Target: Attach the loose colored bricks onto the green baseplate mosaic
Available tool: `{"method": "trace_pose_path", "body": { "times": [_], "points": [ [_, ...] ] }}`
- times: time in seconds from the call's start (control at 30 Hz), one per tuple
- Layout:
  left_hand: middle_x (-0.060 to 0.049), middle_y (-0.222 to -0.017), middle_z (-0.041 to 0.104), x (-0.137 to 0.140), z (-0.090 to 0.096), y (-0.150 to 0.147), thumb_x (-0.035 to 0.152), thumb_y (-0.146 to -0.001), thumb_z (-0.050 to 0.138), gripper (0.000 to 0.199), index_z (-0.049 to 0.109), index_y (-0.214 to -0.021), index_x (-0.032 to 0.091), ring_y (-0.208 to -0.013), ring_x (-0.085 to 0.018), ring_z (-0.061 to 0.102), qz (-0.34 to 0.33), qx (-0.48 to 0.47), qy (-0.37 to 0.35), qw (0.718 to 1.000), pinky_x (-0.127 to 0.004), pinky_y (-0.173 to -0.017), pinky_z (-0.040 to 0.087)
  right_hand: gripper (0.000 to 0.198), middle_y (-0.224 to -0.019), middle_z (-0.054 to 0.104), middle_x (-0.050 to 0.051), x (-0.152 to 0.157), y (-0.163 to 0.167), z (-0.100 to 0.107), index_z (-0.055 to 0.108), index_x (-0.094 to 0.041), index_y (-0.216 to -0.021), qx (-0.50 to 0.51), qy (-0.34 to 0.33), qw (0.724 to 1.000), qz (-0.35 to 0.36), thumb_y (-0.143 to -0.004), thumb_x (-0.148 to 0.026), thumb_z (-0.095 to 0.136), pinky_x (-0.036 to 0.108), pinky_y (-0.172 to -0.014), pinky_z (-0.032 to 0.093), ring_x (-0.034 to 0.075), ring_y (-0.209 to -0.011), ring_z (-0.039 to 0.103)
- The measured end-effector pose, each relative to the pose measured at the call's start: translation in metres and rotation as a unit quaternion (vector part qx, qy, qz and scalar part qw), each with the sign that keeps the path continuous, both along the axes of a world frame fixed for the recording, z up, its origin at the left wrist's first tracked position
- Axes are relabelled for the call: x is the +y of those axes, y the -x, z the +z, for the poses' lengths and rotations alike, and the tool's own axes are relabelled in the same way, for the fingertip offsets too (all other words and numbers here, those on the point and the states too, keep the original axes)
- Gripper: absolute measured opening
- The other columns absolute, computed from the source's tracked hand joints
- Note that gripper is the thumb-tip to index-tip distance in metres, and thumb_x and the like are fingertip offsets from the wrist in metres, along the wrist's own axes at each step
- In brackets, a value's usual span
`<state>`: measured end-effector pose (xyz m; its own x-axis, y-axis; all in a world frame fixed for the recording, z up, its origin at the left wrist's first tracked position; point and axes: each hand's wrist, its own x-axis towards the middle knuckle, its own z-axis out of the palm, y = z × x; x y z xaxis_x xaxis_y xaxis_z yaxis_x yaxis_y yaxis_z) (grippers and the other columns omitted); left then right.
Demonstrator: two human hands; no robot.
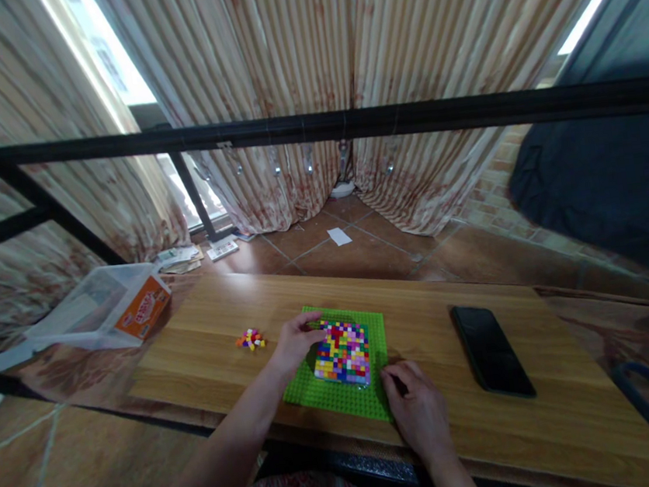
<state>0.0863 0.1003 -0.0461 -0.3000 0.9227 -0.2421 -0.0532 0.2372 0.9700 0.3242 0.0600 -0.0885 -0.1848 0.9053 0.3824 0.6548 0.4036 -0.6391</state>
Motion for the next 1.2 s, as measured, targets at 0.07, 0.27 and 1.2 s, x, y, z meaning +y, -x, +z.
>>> {"method": "trace_pose_path", "body": {
  "times": [0.07, 0.27, 1.2],
  "points": [
    [0.002, -0.071, 0.067, 0.001, 0.003, -0.001, 0.006, -0.059, 0.071, 0.04, 0.074, -0.098, 0.015, -0.063, -0.01, 0.058, -0.021, -0.051, 0.014, 0.998, -0.023, -0.066, 0.048, 0.03, -0.086, 0.069, 0.006, 0.0, 0.0, 0.0, 0.069, -0.022, -0.084, -0.003, 0.004, 1.0, -0.001, -0.093, -0.043, 0.049, 0.032, -0.073, 0.05, 0.02, -0.079, 0.065],
    [0.0, -0.072, 0.071, 0.005, 0.01, 0.002, 0.009, -0.053, 0.071, 0.033, 0.077, -0.085, 0.015, -0.067, -0.013, 0.06, -0.071, -0.088, 0.033, 0.993, -0.027, -0.073, 0.049, 0.029, -0.085, 0.068, 0.005, 0.0, -0.001, -0.003, 0.068, -0.022, -0.084, -0.006, 0.003, 1.0, -0.005, -0.093, -0.042, 0.05, 0.032, -0.074, 0.049, 0.02, -0.08, 0.065],
    [-0.003, -0.083, 0.07, -0.059, -0.008, 0.061, 0.017, -0.066, 0.065, 0.022, 0.072, -0.087, 0.017, -0.075, -0.016, 0.06, 0.062, 0.075, -0.055, 0.994, -0.027, -0.075, 0.048, 0.037, -0.09, 0.07, 0.007, 0.005, -0.011, -0.017, 0.069, -0.023, -0.085, -0.022, 0.022, 1.0, -0.001, -0.089, -0.053, 0.048, 0.032, -0.073, 0.051, 0.021, -0.08, 0.066]
  ]
}}
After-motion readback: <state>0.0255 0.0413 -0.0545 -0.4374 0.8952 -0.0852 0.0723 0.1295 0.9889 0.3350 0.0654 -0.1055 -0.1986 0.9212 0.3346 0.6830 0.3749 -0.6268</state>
